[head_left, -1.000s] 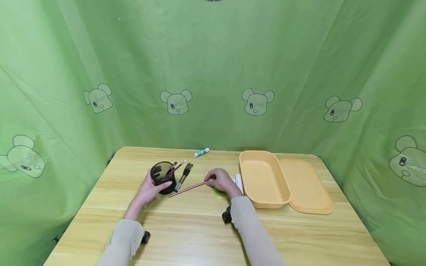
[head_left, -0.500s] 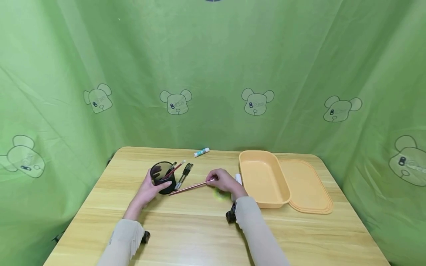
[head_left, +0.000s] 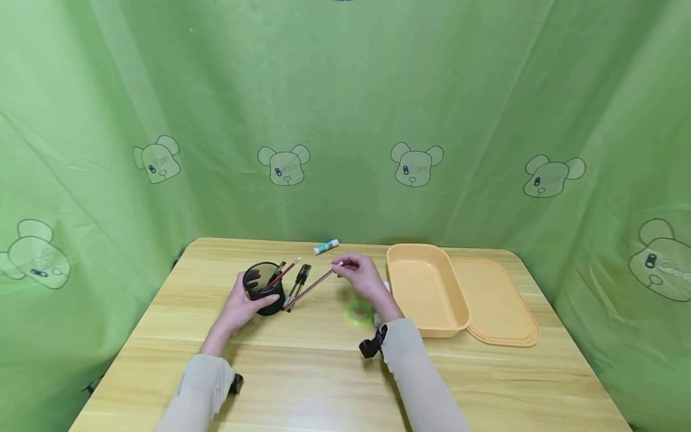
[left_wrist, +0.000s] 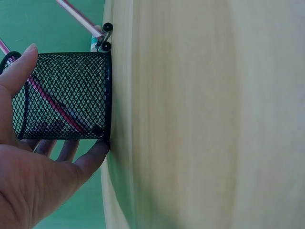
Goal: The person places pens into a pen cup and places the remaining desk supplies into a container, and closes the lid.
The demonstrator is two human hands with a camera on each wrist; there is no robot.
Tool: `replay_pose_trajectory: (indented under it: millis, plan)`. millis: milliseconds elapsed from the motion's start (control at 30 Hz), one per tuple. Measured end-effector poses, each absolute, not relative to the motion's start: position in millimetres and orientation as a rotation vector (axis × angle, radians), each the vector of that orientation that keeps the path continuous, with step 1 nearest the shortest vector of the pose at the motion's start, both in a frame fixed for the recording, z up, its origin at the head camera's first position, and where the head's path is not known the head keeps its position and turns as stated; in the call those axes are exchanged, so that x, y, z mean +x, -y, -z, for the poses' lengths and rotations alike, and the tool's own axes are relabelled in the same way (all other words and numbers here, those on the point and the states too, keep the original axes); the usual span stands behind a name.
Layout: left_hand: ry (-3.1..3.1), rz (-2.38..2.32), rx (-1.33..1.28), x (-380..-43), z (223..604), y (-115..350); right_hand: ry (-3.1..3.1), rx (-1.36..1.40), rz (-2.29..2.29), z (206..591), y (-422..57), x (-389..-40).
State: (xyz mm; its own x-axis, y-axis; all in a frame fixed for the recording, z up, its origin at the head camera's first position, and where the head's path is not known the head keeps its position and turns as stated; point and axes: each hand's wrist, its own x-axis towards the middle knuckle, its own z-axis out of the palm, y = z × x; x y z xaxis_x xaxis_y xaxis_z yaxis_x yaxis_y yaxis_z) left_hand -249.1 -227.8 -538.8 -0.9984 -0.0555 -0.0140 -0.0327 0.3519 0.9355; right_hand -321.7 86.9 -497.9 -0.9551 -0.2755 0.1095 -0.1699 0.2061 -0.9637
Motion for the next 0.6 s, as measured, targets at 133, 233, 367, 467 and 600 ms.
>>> replay_pose_trajectory:
  millis: [133, 233, 367, 467, 600]
  plan:
    - [2.548, 1.760, 0.110, -249.1, 538.6, 225.6, -2.231, -0.376, 2.124, 488.3, -86.2, -319.1]
    - [2.539, 1.752, 0.119, -248.9, 539.6, 223.8, -2.103, -0.356, 2.305, 484.0, -86.8, -318.7]
    - [2.520, 1.739, 0.137, -248.4, 539.9, 220.9, -1.984, -0.356, 2.474, 478.8, -88.4, -318.7]
    - [2.514, 1.710, 0.162, -248.2, 539.6, 218.5, -1.935, -0.366, 2.547, 474.1, -90.0, -318.1]
    - [2.518, 1.661, 0.182, -248.3, 538.0, 215.9, -1.878, -0.393, 2.616, 468.0, -91.3, -317.3]
